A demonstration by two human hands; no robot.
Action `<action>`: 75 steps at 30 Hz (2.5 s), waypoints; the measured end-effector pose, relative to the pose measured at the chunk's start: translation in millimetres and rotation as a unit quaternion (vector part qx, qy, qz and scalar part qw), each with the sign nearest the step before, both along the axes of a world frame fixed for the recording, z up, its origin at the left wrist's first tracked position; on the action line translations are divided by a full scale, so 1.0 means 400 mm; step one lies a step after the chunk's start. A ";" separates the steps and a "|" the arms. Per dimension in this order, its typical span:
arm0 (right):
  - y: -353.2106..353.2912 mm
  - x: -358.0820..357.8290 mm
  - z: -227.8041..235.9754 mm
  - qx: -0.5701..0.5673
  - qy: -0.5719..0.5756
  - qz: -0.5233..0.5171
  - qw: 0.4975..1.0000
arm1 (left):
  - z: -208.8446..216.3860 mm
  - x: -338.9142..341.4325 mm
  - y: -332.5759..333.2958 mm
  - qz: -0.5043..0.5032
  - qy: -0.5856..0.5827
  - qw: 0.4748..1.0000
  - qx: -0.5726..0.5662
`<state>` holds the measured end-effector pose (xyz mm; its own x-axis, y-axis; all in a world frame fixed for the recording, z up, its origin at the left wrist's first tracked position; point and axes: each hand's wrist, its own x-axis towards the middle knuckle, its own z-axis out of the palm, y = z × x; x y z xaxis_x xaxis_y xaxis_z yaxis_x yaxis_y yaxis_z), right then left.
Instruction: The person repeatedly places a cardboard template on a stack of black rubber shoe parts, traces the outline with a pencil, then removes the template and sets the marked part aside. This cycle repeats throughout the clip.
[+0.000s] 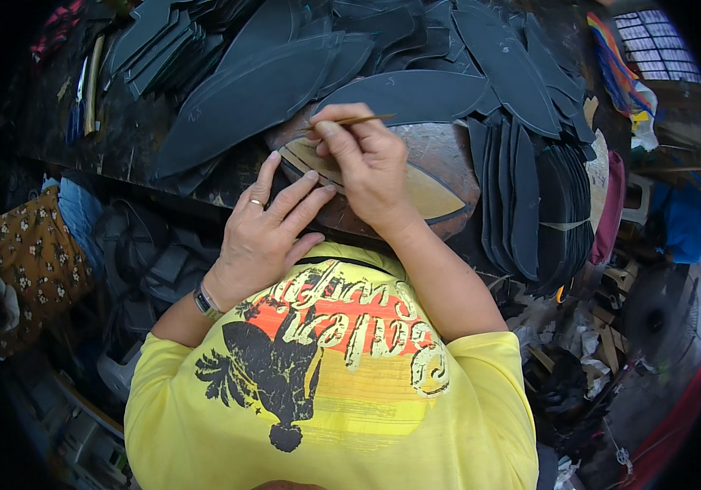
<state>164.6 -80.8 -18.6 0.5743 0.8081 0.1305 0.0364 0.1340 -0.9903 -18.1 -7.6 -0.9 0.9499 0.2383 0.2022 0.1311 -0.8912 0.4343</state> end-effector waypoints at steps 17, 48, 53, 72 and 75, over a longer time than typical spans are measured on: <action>-0.007 -0.007 -0.015 -0.037 -0.128 -0.005 0.991 | -0.011 -0.007 0.054 0.105 -0.115 0.978 -0.136; 0.001 -0.004 0.001 -0.005 -0.145 -0.030 0.989 | -0.012 0.010 0.048 0.066 -0.090 0.992 -0.064; -0.010 -0.006 0.002 0.026 -0.118 -0.058 0.991 | 0.003 0.043 0.108 0.039 -0.082 0.993 -0.082; -0.016 -0.016 0.000 -0.036 -0.148 0.069 0.986 | 0.133 0.062 0.241 0.086 -0.035 0.996 -0.003; -0.011 -0.017 -0.004 -0.027 -0.176 0.073 0.981 | 0.116 0.092 0.249 0.080 -0.037 0.992 0.094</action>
